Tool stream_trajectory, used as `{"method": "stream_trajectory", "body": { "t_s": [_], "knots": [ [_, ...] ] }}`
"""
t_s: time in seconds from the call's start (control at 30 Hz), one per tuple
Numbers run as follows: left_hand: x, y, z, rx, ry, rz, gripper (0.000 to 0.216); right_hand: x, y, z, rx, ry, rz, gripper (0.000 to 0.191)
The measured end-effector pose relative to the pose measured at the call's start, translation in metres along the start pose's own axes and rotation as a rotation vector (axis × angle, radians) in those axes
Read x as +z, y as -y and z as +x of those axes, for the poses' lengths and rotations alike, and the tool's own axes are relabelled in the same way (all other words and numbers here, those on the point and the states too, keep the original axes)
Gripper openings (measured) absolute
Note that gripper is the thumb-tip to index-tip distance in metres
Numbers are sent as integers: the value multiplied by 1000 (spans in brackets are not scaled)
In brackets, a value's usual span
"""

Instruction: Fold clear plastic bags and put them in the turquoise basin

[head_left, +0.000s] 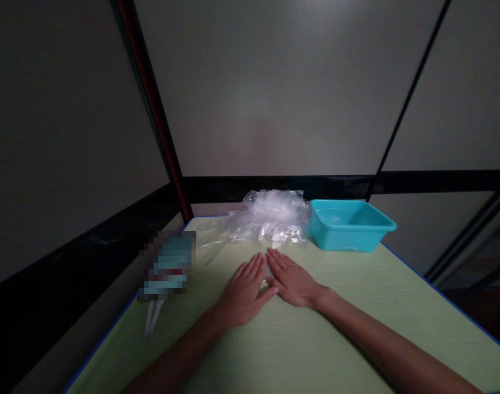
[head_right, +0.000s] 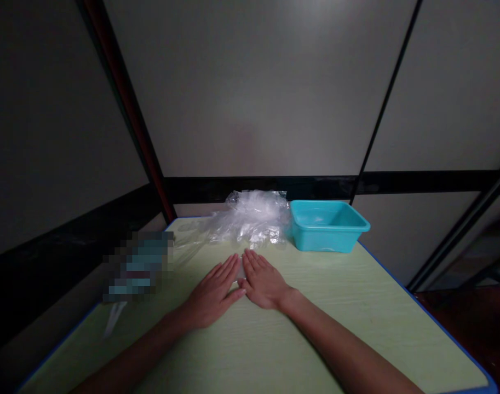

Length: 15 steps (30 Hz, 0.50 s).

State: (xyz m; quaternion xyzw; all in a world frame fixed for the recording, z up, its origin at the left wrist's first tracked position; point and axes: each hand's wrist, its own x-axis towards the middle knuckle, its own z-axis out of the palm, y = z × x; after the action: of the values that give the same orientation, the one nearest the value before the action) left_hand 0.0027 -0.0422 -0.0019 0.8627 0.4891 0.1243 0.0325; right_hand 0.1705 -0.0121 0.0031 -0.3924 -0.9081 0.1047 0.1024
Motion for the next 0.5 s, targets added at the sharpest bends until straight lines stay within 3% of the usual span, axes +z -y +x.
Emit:
{"method": "stream_trajectory", "body": {
  "t_s": [0.13, 0.2, 0.33, 0.5],
  "knots": [
    [-1, 10, 3, -47, -127, -220, 60, -17, -18, -7, -70, -32, 168, 59],
    [-3, 15, 4, -43, -199, -291, 54, -26, -29, -12, -150, -85, 155, 49],
    [-10, 16, 4, 21, -256, -238, 48, -39, -38, -17, -274, -158, 2, 29],
    [-10, 11, 4, 42, -278, -131, 44, -41, -29, -14, -373, -157, -284, 25]
  ]
}}
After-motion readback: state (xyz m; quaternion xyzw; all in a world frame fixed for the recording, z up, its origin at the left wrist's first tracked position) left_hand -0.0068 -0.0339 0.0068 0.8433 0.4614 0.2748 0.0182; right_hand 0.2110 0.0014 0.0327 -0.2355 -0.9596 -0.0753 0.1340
